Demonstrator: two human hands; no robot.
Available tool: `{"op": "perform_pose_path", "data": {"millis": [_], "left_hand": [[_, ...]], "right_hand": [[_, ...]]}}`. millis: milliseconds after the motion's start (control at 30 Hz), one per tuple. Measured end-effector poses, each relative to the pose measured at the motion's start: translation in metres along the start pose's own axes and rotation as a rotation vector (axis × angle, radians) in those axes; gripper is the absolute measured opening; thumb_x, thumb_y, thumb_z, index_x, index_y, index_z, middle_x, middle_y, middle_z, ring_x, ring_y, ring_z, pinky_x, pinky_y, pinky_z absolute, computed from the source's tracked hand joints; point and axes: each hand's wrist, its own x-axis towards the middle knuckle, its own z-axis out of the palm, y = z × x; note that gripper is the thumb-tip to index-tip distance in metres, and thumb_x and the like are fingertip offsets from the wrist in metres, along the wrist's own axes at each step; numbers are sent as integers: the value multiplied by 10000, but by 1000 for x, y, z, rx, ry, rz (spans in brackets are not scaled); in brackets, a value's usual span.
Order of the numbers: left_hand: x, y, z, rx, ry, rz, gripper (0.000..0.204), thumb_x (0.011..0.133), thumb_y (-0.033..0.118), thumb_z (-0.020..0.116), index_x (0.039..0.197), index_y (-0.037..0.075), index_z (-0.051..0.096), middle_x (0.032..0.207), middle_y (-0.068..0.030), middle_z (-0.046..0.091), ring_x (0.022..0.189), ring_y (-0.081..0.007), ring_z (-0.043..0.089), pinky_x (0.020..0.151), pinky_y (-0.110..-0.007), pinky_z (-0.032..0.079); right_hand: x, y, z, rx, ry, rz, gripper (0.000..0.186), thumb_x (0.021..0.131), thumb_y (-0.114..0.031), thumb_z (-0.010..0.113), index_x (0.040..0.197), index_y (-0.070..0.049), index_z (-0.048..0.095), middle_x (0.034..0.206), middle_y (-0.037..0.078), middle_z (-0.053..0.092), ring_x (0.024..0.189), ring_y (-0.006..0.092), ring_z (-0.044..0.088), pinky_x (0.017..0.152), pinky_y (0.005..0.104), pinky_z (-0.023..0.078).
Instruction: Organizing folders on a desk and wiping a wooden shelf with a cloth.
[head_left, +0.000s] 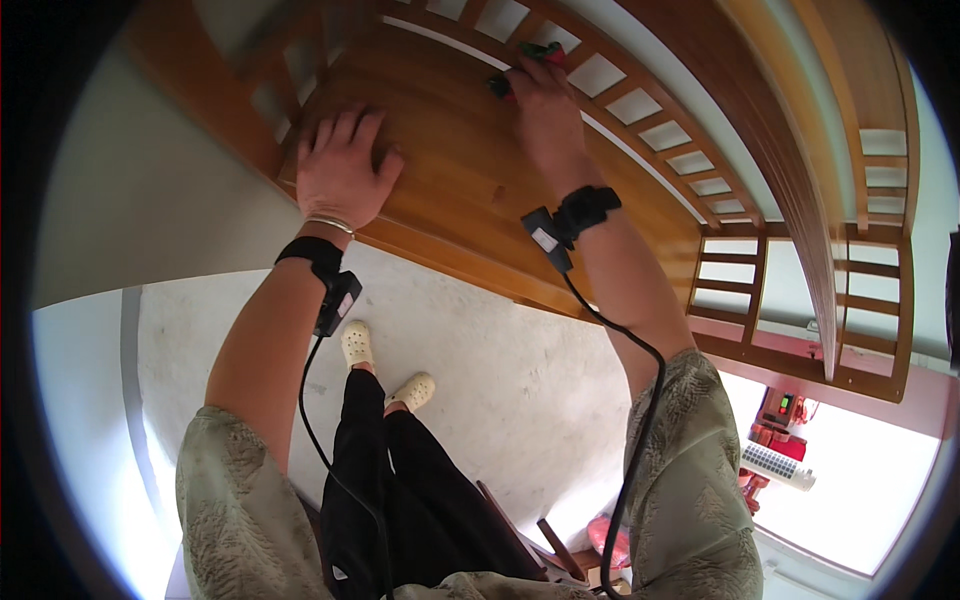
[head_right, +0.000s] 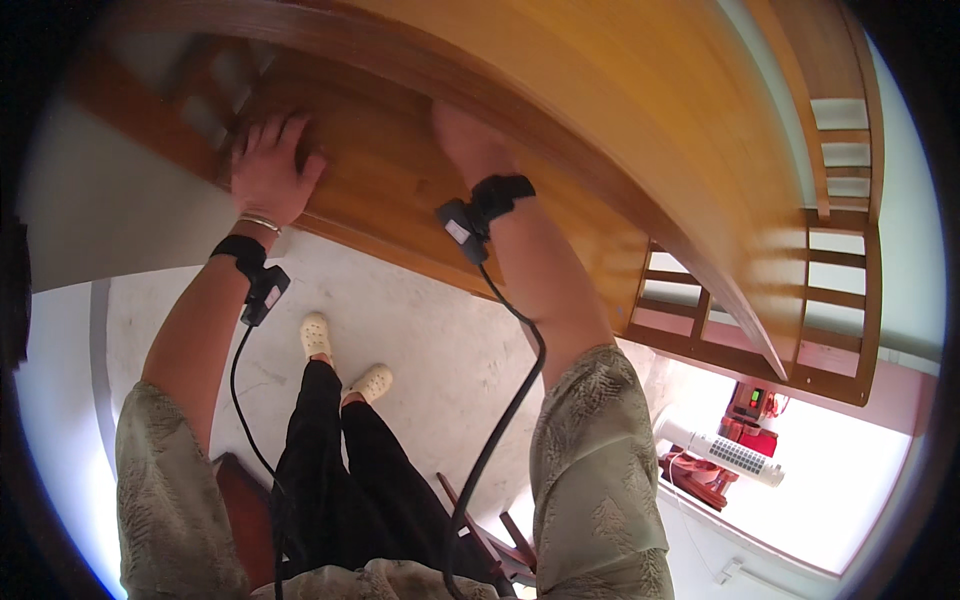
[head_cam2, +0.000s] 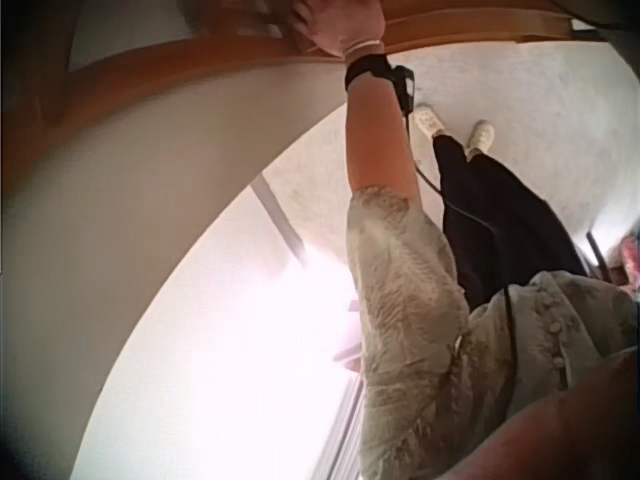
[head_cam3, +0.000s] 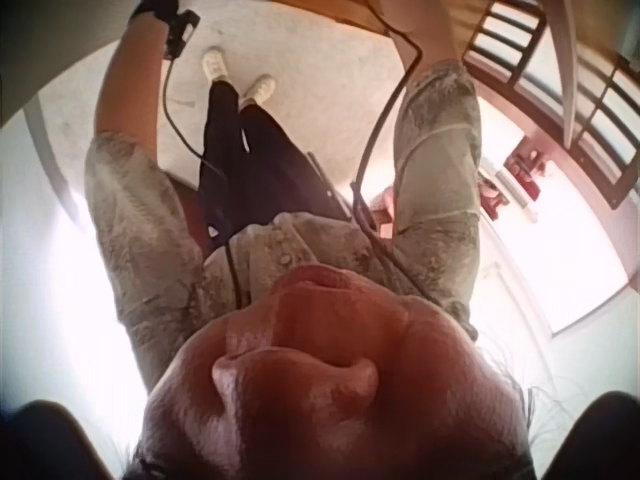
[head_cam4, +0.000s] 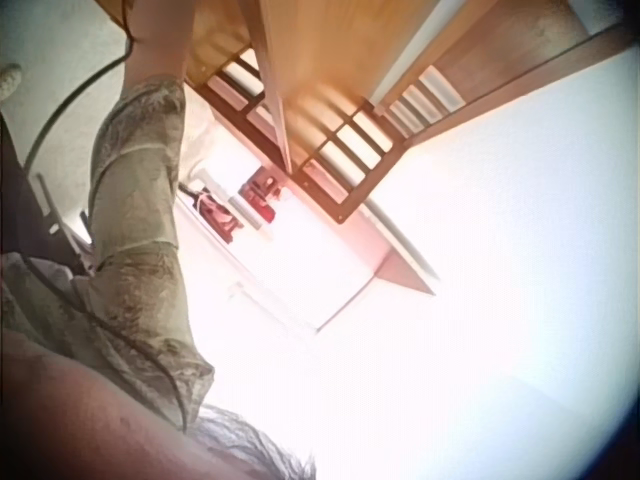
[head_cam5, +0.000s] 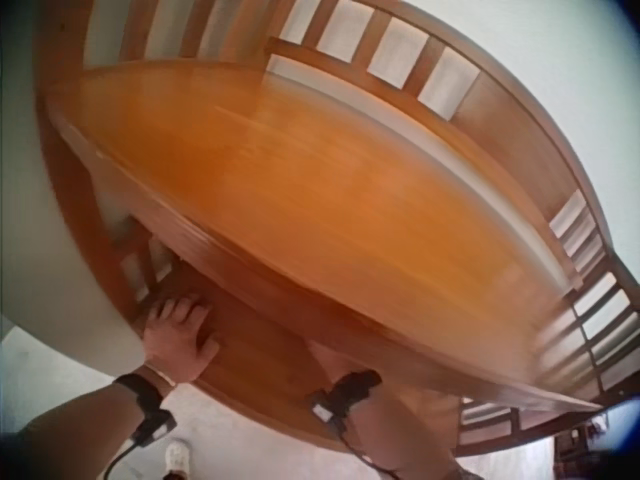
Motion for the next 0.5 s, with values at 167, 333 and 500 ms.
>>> {"op": "perform_pose_path", "data": {"millis": [167, 333, 500], "left_hand": [[-10, -9, 2, 48, -23, 0, 460, 834, 380, 554, 1248, 179, 527, 1269, -29, 537, 1127, -266, 507, 1008, -457, 373], [-5, -5, 1, 50, -12, 19, 460, 842, 375, 550, 1258, 180, 522, 1278, -23, 535, 1147, -261, 500, 1004, -459, 377], [-4, -4, 4, 22, -34, 20, 456, 854, 387, 545, 1265, 191, 518, 1288, -23, 532, 1157, -258, 497, 997, -466, 382]], "right_hand": [[-30, 3, -29, 102, -128, -1, 520, 644, 92, 596, 1142, -58, 609, 1269, 105, 560, 1148, 329, 517, 981, 377, 457], [-75, 43, -65, -47, -30, 24, 527, 707, 24, 602, 1210, -130, 579, 1145, 141, 614, 999, 359, 600, 829, 422, 510], [-93, 60, -81, 47, -23, 98, 562, 645, 114, 573, 1164, -98, 601, 1171, 125, 600, 1062, 347, 563, 912, 409, 482]]}}
